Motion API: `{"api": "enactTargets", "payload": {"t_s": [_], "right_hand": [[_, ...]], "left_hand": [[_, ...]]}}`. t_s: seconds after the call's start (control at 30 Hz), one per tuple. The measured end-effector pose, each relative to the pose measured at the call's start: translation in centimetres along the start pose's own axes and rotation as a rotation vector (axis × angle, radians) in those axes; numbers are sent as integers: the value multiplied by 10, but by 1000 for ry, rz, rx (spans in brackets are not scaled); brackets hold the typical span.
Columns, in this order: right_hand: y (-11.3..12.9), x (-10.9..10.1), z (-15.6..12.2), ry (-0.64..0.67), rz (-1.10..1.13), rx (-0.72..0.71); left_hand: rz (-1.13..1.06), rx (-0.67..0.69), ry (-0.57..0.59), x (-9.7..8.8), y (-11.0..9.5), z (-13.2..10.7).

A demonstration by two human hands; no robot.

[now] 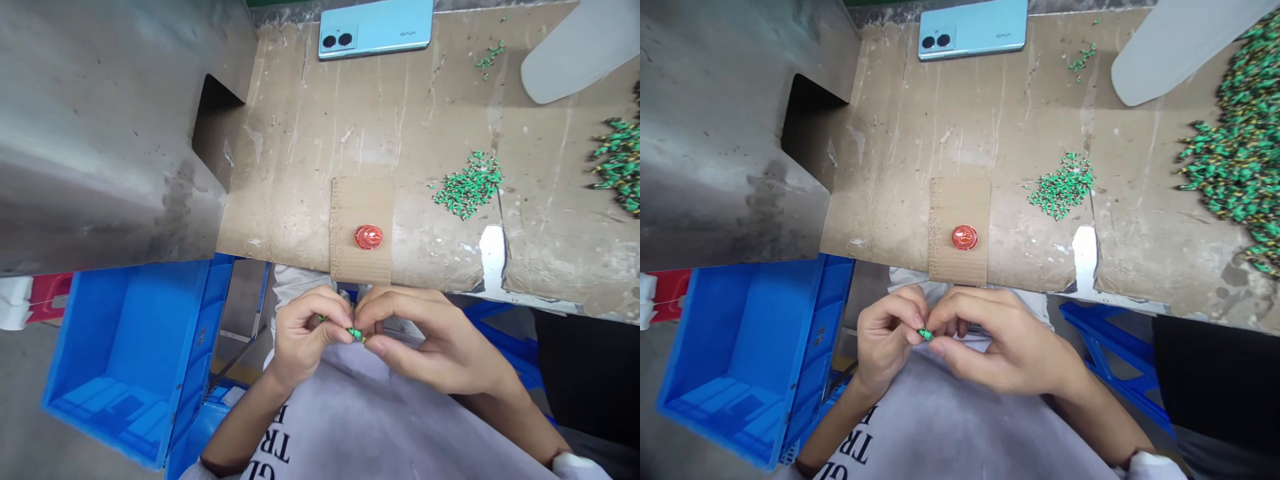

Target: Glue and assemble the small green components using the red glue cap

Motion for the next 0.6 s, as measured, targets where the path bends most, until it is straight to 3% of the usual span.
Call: {"api": "enactTargets", "payload": {"t_s": [0.2, 0.33, 0.47, 0.6], "right_hand": [[2, 6, -5, -121, -21, 19], [6, 5, -11, -166, -27, 9], [11, 2, -14, -153, -103, -77], [14, -1, -15, -165, -223, -204]], "left_hand": [[101, 146, -111, 2, -7, -3], [81, 190, -109, 6, -12, 1], [58, 121, -45, 7, -16, 4], [178, 45, 29, 7, -20, 0]]}}
Point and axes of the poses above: each hand's wrist, its own z-axis towards the middle knuckle, its own x-axis out of the palm, y = z × x, the point moved 7 cm from there along z, towards the middle knuckle
